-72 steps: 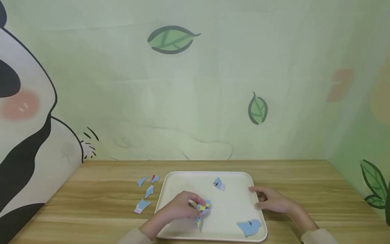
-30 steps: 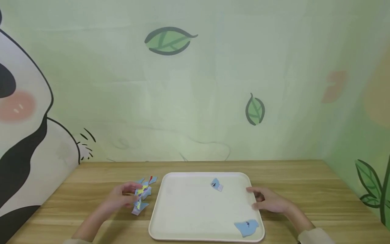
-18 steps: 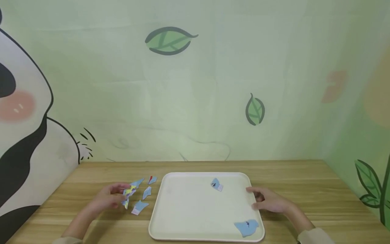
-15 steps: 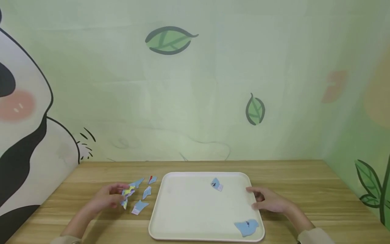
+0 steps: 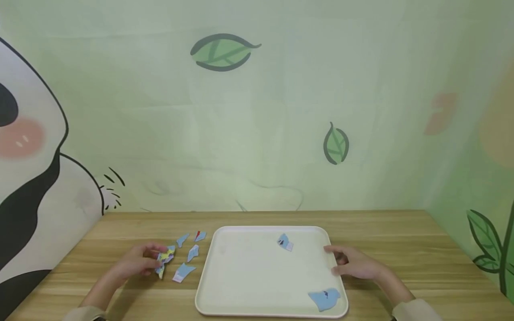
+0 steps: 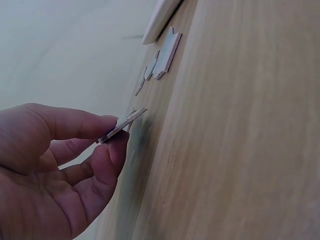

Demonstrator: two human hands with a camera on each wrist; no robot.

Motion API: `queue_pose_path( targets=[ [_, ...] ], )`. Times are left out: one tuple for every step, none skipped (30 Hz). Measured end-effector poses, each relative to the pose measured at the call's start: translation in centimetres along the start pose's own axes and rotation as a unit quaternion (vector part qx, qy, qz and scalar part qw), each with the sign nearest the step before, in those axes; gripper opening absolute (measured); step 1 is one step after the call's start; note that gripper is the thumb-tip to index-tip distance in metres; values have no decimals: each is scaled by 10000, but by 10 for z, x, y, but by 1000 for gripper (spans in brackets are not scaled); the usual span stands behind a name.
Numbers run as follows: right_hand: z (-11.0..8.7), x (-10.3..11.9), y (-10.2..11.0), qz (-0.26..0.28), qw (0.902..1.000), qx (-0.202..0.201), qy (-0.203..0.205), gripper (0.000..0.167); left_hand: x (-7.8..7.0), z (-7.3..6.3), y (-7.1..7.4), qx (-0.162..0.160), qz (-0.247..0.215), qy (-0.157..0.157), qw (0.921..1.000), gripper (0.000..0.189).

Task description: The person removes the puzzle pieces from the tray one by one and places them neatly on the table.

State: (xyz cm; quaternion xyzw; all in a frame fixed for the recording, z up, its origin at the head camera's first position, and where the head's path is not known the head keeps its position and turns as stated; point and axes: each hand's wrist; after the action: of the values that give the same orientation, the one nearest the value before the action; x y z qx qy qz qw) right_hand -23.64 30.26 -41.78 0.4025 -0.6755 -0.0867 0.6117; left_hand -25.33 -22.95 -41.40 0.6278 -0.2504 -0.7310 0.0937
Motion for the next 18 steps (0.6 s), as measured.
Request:
queue_pose_path(
  targets=[
    [0, 0, 0, 15, 10000, 5, -13, 60, 0, 0, 0, 8, 33, 7, 10000, 36],
    [0, 0, 0, 14, 10000, -1, -24, 60, 0, 0, 0, 29, 71, -9, 10000, 36],
    [0, -1, 0, 16, 10000, -8, -34, 60, -1, 0, 0, 20, 94, 8, 10000, 36],
    [1, -1, 0, 20, 10000, -11, -35, 60, -1, 0, -1, 22, 116, 5, 9999, 36],
    [1, -1, 0, 19, 10000, -13, -33, 60, -2, 0, -1, 21, 147, -1, 9999, 36],
    [1, -1, 0, 18, 10000, -13, -33, 60, -2, 0, -1, 23, 194, -22, 9998, 36],
    [0, -1, 0, 16, 10000, -13, -28, 61, -2, 0, -1, 27, 244, -39, 9997, 36],
    [0, 0, 0, 11, 10000, -9, -26, 61, -3, 1, -1, 20, 296, -57, 9995, 36],
    [0, 0, 0, 13, 10000, 1, -27, 61, -3, 1, -1, -4, 353, -58, 9994, 36],
    [0, 0, 0, 7, 10000, 10, -23, 61, -3, 1, -2, -21, 419, -69, 9991, 36],
    [0, 0, 0, 7, 10000, 9, -49, 61, -2, 1, -2, -39, 503, -96, 9987, 36],
    [0, 0, 0, 14, 10000, 8, -77, 62, -2, 1, -2, -56, 561, -121, 9983, 36],
    [0, 1, 0, 10, 9999, 3, -101, 62, -1, 1, -2, -78, 631, -149, 9979, 37],
    [0, 1, 0, 14, 9999, -4, -118, 63, -1, 1, -2, -103, 688, -183, 9974, 37],
    [0, 1, 0, 17, 9999, -5, -107, 63, -1, 1, -1, -115, 740, -226, 9969, 37],
    [0, 2, 0, 19, 9999, -6, -105, 63, -1, 0, -1, -135, 790, -260, 9964, 37],
    [0, 2, 0, 17, 9999, -16, -125, 63, -2, 0, -1, -149, 846, -287, 9959, 37],
    [0, 1, 0, 19, 9999, -12, -102, 63, -3, -1, -1, -153, 877, -299, 9956, 37]
  ],
)
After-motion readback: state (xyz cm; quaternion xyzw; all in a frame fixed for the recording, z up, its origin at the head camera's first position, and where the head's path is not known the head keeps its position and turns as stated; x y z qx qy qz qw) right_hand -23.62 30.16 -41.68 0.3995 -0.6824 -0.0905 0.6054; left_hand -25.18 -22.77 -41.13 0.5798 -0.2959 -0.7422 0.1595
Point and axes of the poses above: each hand's wrist, its own z-axis towards the middle knuckle, its own y-axis out of the back of the hand, x = y × z, and after that the axes turned 14 degrees about -y, right-handed
